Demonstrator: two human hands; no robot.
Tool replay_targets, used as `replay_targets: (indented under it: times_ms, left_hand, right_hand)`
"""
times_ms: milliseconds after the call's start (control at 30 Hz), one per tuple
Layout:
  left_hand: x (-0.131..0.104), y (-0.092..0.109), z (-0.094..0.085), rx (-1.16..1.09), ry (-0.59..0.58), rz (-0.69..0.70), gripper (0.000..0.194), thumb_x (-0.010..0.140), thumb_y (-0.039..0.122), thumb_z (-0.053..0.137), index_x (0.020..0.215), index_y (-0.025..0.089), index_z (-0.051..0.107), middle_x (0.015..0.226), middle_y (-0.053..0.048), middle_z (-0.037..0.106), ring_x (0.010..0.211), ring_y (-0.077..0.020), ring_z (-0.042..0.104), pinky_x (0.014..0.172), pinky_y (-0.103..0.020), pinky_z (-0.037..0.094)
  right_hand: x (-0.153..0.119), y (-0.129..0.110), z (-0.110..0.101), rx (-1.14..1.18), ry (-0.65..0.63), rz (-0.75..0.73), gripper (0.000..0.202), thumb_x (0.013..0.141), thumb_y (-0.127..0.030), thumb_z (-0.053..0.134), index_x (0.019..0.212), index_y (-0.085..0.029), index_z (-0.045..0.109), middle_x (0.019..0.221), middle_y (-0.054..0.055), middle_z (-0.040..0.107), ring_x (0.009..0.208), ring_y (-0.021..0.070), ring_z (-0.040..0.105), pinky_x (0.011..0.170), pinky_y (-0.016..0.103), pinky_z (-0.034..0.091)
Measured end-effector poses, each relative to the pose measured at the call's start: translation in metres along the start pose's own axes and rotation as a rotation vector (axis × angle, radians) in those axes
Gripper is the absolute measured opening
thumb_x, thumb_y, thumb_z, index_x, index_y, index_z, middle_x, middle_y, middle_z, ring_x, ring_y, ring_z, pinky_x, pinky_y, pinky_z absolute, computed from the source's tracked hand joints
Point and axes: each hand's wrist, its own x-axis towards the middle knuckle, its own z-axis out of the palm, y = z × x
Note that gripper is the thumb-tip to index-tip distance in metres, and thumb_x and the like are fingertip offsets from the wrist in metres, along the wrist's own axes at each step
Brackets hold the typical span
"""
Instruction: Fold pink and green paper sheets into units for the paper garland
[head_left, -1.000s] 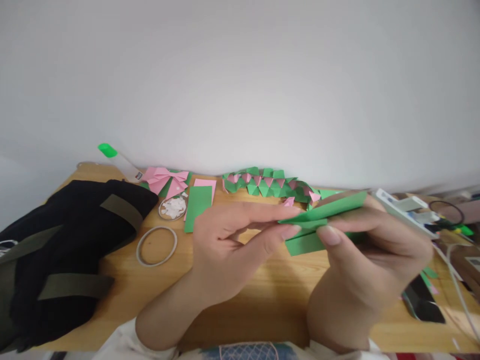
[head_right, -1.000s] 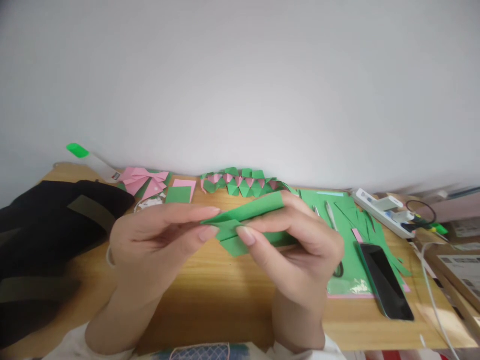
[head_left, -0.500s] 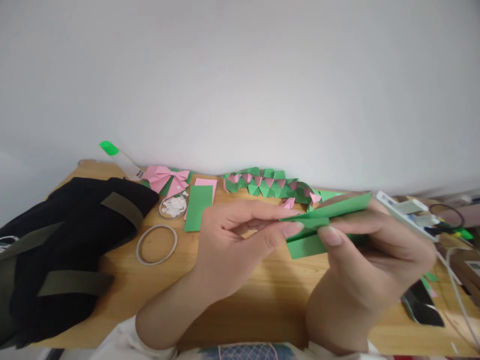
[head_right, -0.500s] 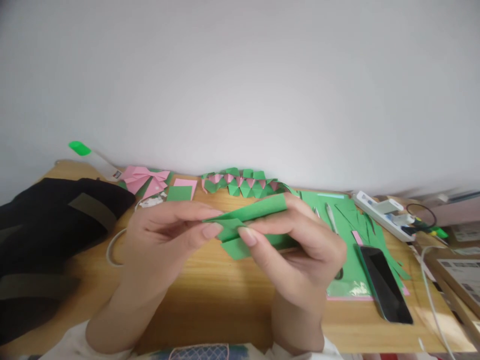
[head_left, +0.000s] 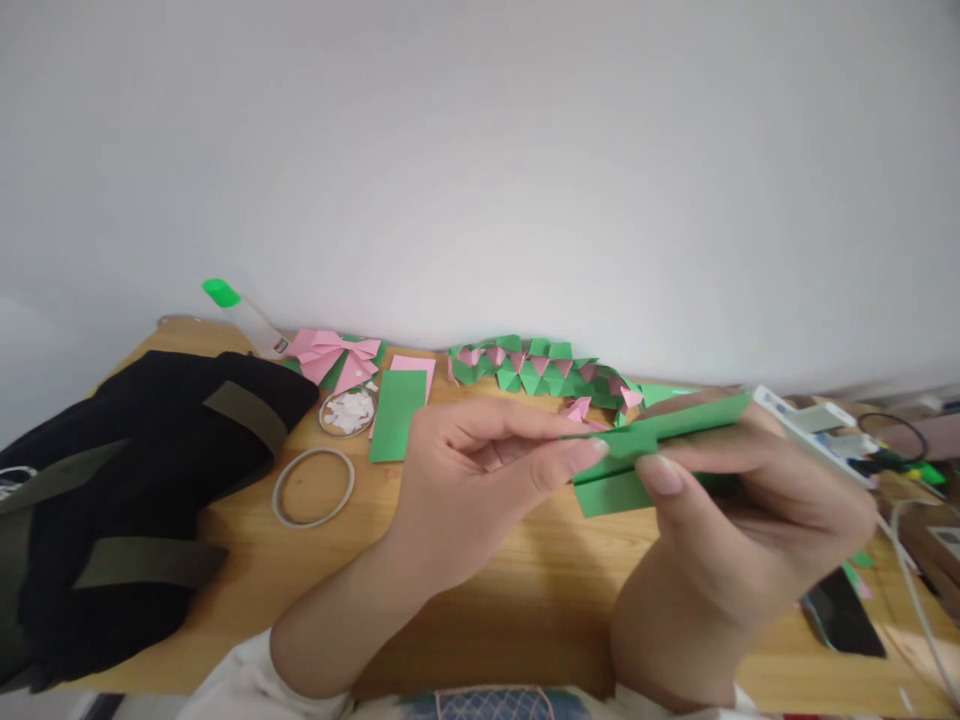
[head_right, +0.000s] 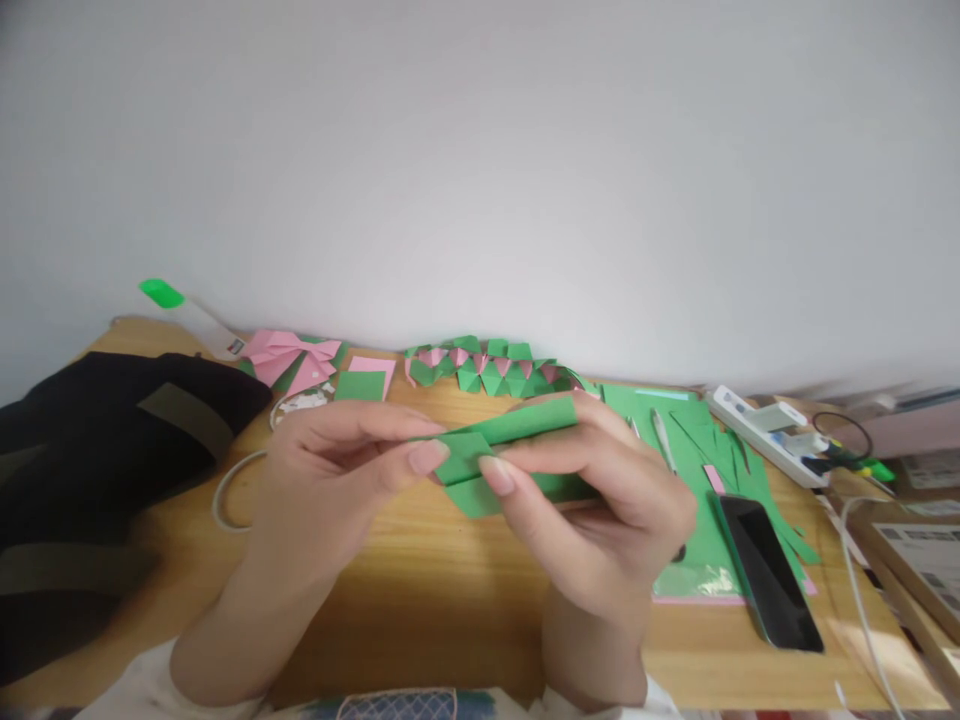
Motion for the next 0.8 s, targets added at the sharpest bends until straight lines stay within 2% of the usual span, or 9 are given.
replay_targets:
  times_ms: [100, 233, 500, 633, 800]
  left_hand:
    - [0.001, 0.000, 0.000, -0.012, -0.001, -0.004, 0.025, 0.068, 0.003, 0.078, 0.070, 0.028, 0.080, 0.068, 0.007, 0.077, 0.062, -0.0043, 0.070, 0.059, -0.006, 0.055]
    - [0.004, -0.001, -0.001, 0.032, 0.007, 0.021, 0.023, 0.069, 0.004, 0.076, 0.068, 0.026, 0.079, 0.067, 0.007, 0.077, 0.061, -0.0049, 0.070, 0.058, -0.007, 0.055]
    - [0.005, -0.007, -0.003, 0.143, 0.112, 0.021, 0.014, 0.066, 0.010, 0.080, 0.066, 0.023, 0.078, 0.065, 0.003, 0.077, 0.056, -0.0100, 0.069, 0.053, -0.016, 0.057]
    - [0.007, -0.009, -0.003, 0.192, 0.134, 0.054, 0.015, 0.066, 0.009, 0.080, 0.068, 0.024, 0.078, 0.065, 0.004, 0.076, 0.056, -0.0094, 0.068, 0.051, -0.015, 0.056]
    - [0.008, -0.012, -0.003, 0.194, 0.124, 0.064, 0.013, 0.069, 0.011, 0.079, 0.070, 0.024, 0.079, 0.066, 0.004, 0.076, 0.057, -0.0089, 0.069, 0.053, -0.014, 0.058]
  right_hand:
    - [0.003, -0.003, 0.000, -0.012, 0.065, -0.018, 0.011, 0.080, -0.019, 0.071, 0.075, -0.028, 0.070, 0.066, -0.001, 0.065, 0.057, 0.0170, 0.059, 0.052, 0.033, 0.041]
    - [0.005, -0.006, 0.001, -0.020, 0.046, 0.045, 0.011, 0.078, -0.018, 0.074, 0.071, -0.027, 0.070, 0.066, -0.001, 0.066, 0.062, 0.0180, 0.061, 0.053, 0.033, 0.043]
    - [0.001, -0.007, 0.006, -0.044, 0.105, 0.116, 0.017, 0.076, -0.010, 0.075, 0.072, -0.024, 0.067, 0.065, -0.003, 0.059, 0.062, 0.0134, 0.051, 0.056, 0.031, 0.040]
    - [0.000, -0.004, 0.008, -0.069, 0.127, 0.108, 0.017, 0.075, -0.012, 0.077, 0.071, -0.024, 0.066, 0.063, -0.003, 0.056, 0.059, 0.0131, 0.050, 0.055, 0.031, 0.040]
    - [0.000, -0.001, 0.007, -0.087, 0.119, 0.109, 0.018, 0.074, -0.011, 0.077, 0.070, -0.023, 0.065, 0.063, -0.004, 0.056, 0.061, 0.0128, 0.052, 0.065, 0.032, 0.046]
